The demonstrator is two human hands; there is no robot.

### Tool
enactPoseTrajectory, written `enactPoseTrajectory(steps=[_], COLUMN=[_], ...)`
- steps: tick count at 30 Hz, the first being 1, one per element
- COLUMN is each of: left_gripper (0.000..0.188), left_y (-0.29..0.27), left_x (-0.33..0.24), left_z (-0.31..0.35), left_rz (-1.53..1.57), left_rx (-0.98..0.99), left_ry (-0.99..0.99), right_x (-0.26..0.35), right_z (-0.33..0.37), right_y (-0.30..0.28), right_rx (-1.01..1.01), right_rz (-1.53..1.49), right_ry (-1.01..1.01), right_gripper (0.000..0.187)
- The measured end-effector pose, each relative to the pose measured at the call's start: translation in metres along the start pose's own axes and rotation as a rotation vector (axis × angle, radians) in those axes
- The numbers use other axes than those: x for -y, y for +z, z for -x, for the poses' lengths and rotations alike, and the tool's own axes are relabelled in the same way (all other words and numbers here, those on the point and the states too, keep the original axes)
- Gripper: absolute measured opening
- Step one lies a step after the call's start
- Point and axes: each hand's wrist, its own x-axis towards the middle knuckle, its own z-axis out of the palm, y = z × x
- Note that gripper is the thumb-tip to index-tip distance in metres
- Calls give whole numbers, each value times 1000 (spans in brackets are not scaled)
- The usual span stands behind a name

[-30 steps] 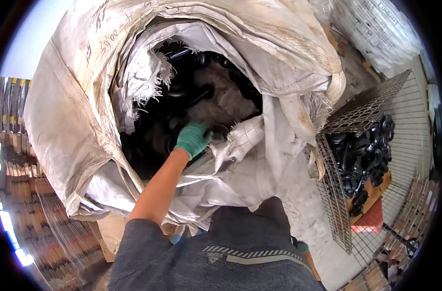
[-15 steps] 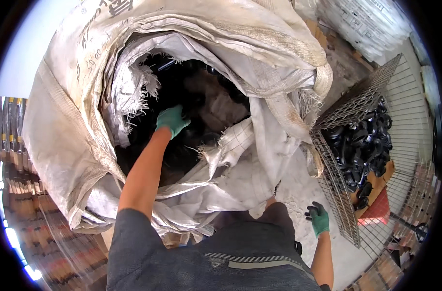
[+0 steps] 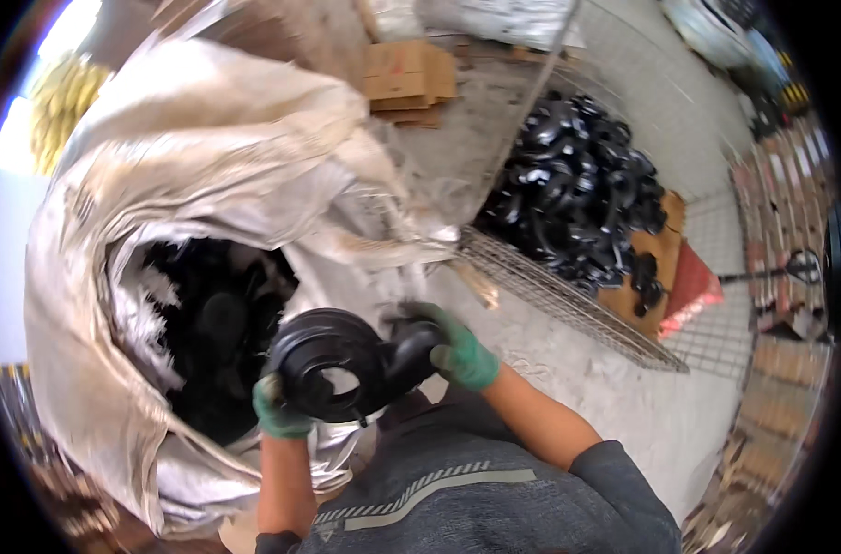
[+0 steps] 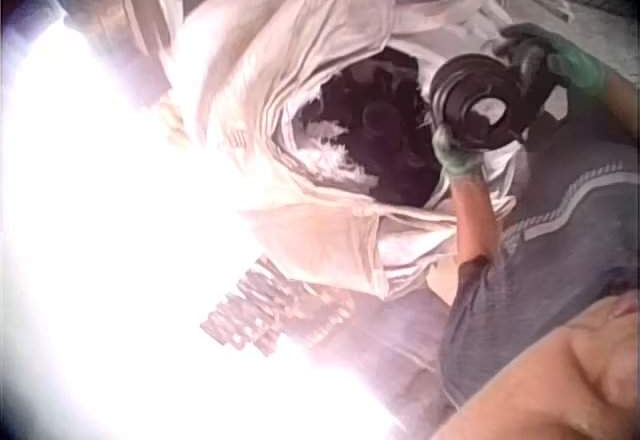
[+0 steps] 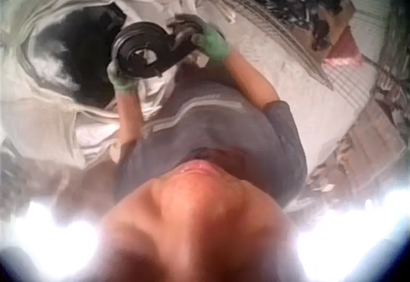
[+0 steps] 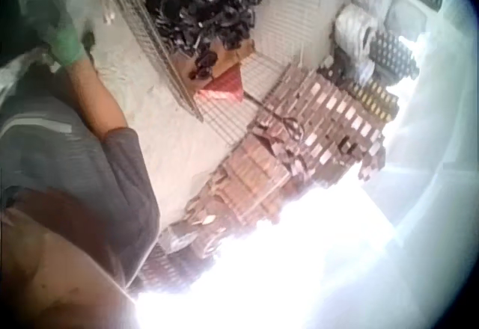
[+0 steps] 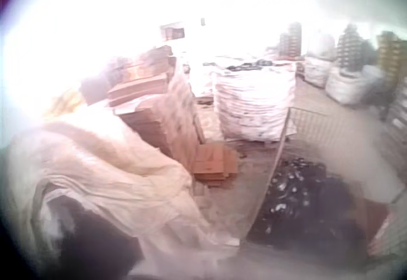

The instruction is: The person takes curved metal parts from a large bulk bag and places them into a wire mesh crate by hand.

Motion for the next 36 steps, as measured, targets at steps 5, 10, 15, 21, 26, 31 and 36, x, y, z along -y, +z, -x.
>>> enactPoseTrajectory(steps=[5,10,15,21,26,31,36], left_gripper=[41,54,29,36,51,66,64], left_y=[0,-15,-132,-288,-349,-359,-385], left_x=[78,32,-24,-52,-41,-40,-50], left_z=[-67,-30,21,13,-91,-166,-154], left_rz=[-283,-632,-967,-1498,-1860,-2111,-1893], left_rx=[-159,-76,-386,-793,-587,-430,-620], left_ry=[-351,-129,16,16,5,-167,-343], right_x=[22,25,106,34,-48,-97,-97], right_z=[80,95,7,-61,18,170,218], right_y=[-57,-204,-275,-224,-98,-90,-100], right_rx=[-434,-957,-1160,-878,-838,-922,-1018], right_rz=[20,618,-305,-61,226,387,469], right_ry=[98,172,-194,-87,177,471,563], right_gripper=[58,37,38,41,41,35,31])
